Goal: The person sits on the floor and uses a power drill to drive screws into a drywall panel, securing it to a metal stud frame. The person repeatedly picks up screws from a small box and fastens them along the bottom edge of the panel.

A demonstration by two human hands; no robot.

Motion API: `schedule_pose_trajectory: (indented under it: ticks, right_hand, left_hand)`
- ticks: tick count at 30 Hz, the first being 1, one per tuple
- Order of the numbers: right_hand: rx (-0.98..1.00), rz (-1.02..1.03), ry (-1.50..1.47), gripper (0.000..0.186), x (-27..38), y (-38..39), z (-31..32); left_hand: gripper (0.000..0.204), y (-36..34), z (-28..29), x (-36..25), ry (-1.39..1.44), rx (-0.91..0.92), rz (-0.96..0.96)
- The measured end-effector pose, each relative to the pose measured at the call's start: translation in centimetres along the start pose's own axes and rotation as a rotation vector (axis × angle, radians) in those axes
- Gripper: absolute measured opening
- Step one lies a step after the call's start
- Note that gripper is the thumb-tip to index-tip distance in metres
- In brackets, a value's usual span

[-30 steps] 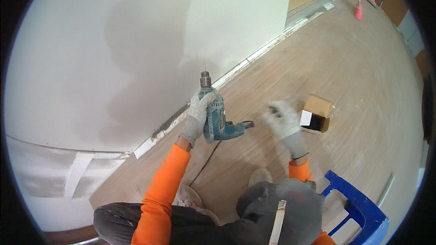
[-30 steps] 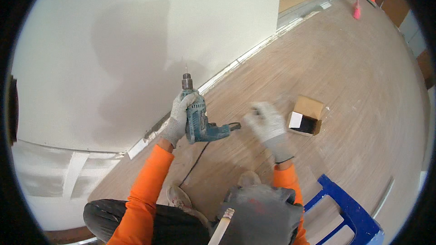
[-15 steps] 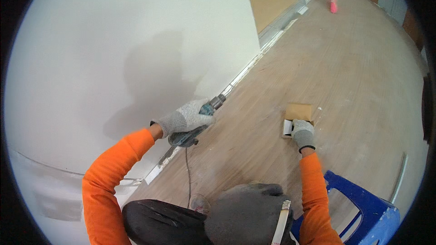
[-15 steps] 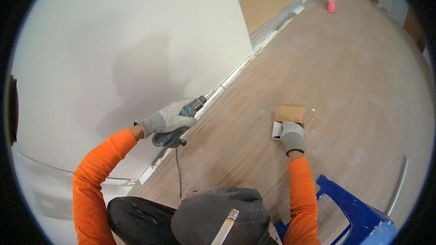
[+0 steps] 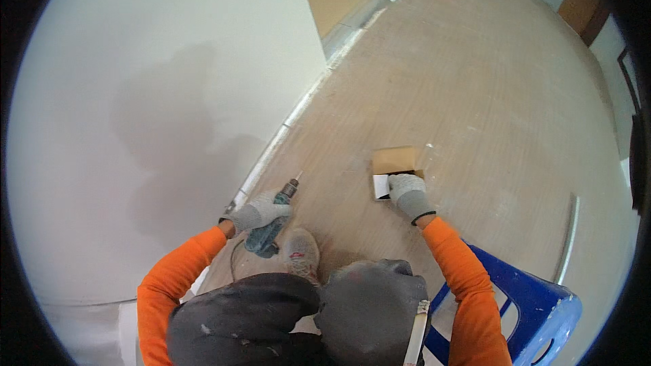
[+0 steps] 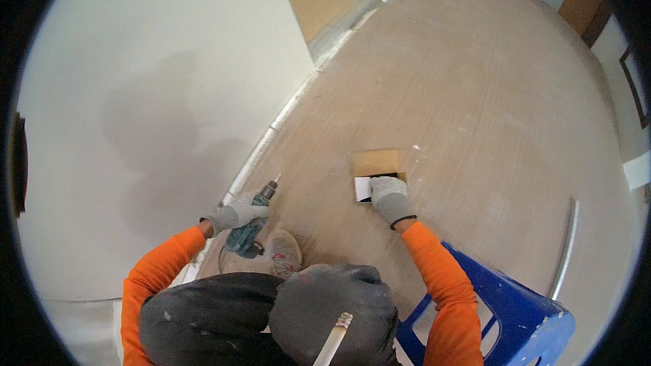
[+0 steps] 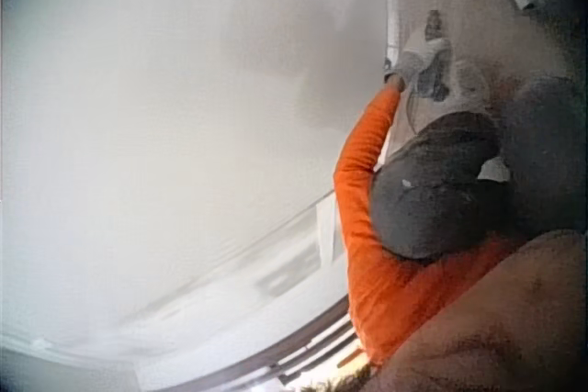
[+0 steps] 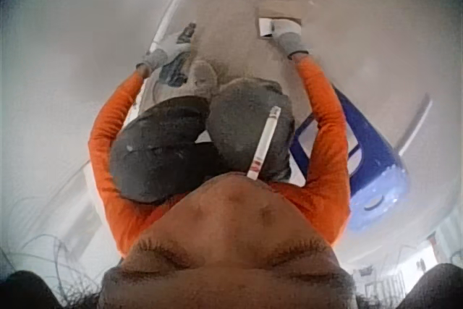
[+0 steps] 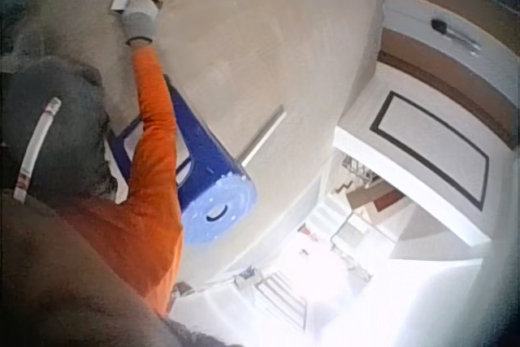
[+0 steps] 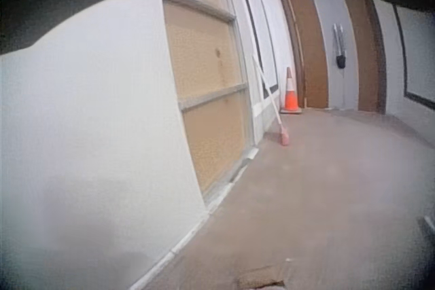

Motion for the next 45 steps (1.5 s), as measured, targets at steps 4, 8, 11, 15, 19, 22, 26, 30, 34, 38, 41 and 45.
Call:
schedule_pose_trajectory:
  ticks: [4, 8, 11, 15, 19, 22, 26, 30, 34, 38, 41, 45]
  right_hand:
    - [0.084, 0.065, 0.07, 0.019, 0.1, 4.3, 0.5]
    - [0.13, 0.086, 0.075, 0.029, -1.9, 6.1, -0.4]
    - [0.047, 0.074, 0.023, 0.018, -0.3, 5.7, 1.2]
    - [-0.075, 0.144, 0.037, 0.019, -0.9, 4.5, 1.1]
    - [0.014, 0.196, 0.036, 0.017, -2.1, 4.6, 0.6]
    - [0.009, 0.147, -0.014, 0.02, -2.2, 5.3, 1.9]
    - [0.089, 0.031, -0.204, 0.019, -4.6, 5.4, 3.4]
    - [0.174, -0.008, -0.109, 0.017, -4.9, 3.9, 1.9]
    - [0.342, 0.011, 0.003, 0.02, -3.7, 2.2, 0.6]
    - [0.371, 0.026, 0.068, 0.021, -2.8, 1.7, 1.1]
    - [0.404, 0.026, 0.15, 0.022, -4.1, 1.6, -0.1]
    - [0.364, -0.013, 0.135, 0.023, -6.5, -3.6, 0.8]
  left_hand:
    - [0.045, -3.2, 0.2, 0.7, 0.126, 0.033, 0.009]
    - [0.045, -5.1, 1.6, -1.1, 0.091, 0.04, -0.026]
    - [0.05, -5.1, 1.9, -1.0, 0.086, 0.044, -0.01]
    - [0.053, -7.2, 0.4, -4.2, 0.059, 0.105, -0.117]
    - [0.049, -8.8, -1.2, -6.5, -0.049, 0.248, 0.019]
    - [0.047, -9.8, -2.6, -5.6, -0.052, 0.349, -0.019]
    - [0.045, -10.4, -3.6, -7.7, -0.022, 0.476, -0.033]
    - [0.047, -12.7, -4.2, -6.1, 0.034, 0.555, -0.002]
    - [0.046, -13.0, -3.3, -5.2, 0.179, 0.606, 0.1]
    - [0.044, -13.7, -1.2, -3.5, 0.146, 0.584, 0.159]
    - [0.045, -14.7, -1.2, -0.7, 0.234, 0.538, 0.071]
    - [0.048, -11.9, 1.6, 0.4, 0.303, 0.34, -0.123]
Point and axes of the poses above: each hand's wrist, its own y-axis away from the middle knuckle, its own z-axis out of the back of the hand, x = y × z, the point moved 7 cm from there along -y, towards the middle knuckle, and after that the axes turned 10 degrees about y, right-handed, at the moved point
